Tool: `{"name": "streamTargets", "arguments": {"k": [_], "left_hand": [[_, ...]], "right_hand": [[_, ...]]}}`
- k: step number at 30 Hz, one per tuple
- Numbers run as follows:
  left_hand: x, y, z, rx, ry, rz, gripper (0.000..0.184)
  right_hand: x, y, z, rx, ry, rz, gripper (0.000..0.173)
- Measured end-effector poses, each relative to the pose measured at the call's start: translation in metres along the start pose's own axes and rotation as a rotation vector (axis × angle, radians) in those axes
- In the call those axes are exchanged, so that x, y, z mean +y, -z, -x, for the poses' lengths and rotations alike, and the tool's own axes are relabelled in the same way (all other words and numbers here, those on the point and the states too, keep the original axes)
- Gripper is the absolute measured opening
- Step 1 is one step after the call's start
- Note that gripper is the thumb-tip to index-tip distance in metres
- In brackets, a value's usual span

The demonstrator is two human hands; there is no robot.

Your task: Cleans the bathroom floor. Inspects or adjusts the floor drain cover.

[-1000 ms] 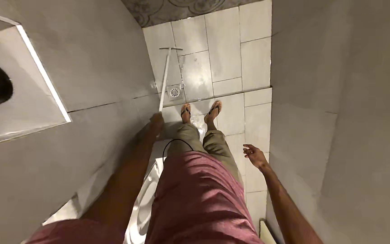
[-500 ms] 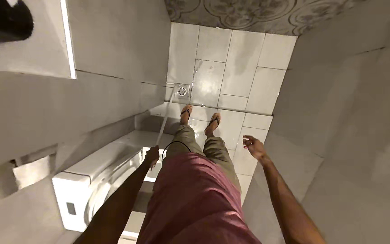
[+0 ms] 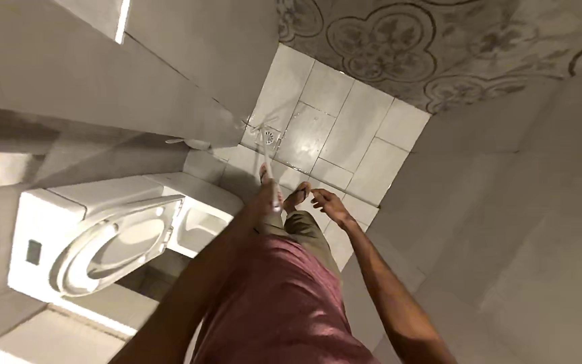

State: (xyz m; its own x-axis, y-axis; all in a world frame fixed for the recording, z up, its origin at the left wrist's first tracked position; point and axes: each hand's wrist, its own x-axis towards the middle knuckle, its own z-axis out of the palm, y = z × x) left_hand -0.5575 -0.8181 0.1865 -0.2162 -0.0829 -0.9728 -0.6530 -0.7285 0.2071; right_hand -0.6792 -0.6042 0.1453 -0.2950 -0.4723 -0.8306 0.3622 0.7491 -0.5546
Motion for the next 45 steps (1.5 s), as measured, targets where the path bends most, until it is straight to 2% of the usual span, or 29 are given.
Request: {"name": "streamTargets", "arguments": {"k": [2, 4, 7, 9, 11, 13, 17, 20, 22, 24, 27, 30, 34, 37, 42, 45], "left_hand": [[-0.018, -0.035, -0.019, -0.069, -0.018, -0.024, 0.05], [-0.025, -0.061, -0.03, -0.099, -0.005, -0.136, 0.052], [-0.031, -0.052, -0.04, -0.17, -0.018, -0.264, 0.051], [-0.024, -0.027, -0.032, -0.186, -0.065, -0.358, 0.052], [-0.015, 0.006, -0.018, -0.131, -0.106, -0.418, 0.05], [-0.019, 0.051, -0.023, -0.037, -0.109, -0.351, 0.048], [-0.039, 0.141, -0.022, 0.249, -0.158, -0.111, 0.043], [-0.077, 0.201, -0.011, 0.441, -0.093, -0.064, 0.041], [-0.11, 0.222, 0.003, 0.511, -0.022, -0.036, 0.04], [-0.148, 0.226, 0.021, 0.56, 0.017, -0.043, 0.04], [-0.195, 0.2, 0.03, 0.569, 0.08, 0.001, 0.041], [-0.229, 0.148, 0.036, 0.485, 0.154, 0.026, 0.041], [-0.229, 0.072, 0.03, 0.394, 0.025, -0.077, 0.037], [-0.222, 0.027, 0.029, 0.426, -0.054, -0.258, 0.038], [-0.234, -0.011, 0.037, 0.464, -0.152, -0.164, 0.036], [-0.267, -0.023, 0.046, 0.465, -0.079, -0.086, 0.037]], "right_hand": [[-0.02, -0.012, -0.004, -0.102, -0.12, -0.122, 0.054], [-0.034, -0.015, -0.011, -0.164, -0.227, -0.196, 0.056], [-0.041, -0.007, -0.015, -0.141, -0.287, -0.081, 0.05], [-0.043, -0.003, -0.019, -0.068, -0.27, 0.263, 0.055], [-0.051, -0.001, -0.019, 0.042, -0.164, 0.64, 0.049], [-0.066, 0.001, -0.014, 0.092, -0.067, 0.857, 0.045], [-0.096, 0.013, -0.021, 0.043, -0.008, 1.021, 0.043], [-0.115, 0.018, -0.063, 0.018, 0.038, 1.124, 0.042], [-0.128, 0.028, -0.094, -0.012, -0.016, 1.192, 0.045], [-0.123, 0.047, -0.102, -0.014, -0.077, 1.24, 0.047], [-0.126, 0.064, -0.098, -0.023, -0.133, 1.288, 0.048], [-0.114, 0.068, -0.082, -0.053, -0.153, 1.304, 0.049], [-0.115, 0.078, -0.067, -0.028, -0.1, 1.32, 0.047], [-0.109, 0.08, -0.067, -0.034, 0.032, 1.29, 0.045], [-0.09, 0.062, -0.112, -0.12, 0.08, 1.226, 0.047], [-0.063, 0.09, -0.102, -0.12, 0.046, 1.317, 0.049]]}}
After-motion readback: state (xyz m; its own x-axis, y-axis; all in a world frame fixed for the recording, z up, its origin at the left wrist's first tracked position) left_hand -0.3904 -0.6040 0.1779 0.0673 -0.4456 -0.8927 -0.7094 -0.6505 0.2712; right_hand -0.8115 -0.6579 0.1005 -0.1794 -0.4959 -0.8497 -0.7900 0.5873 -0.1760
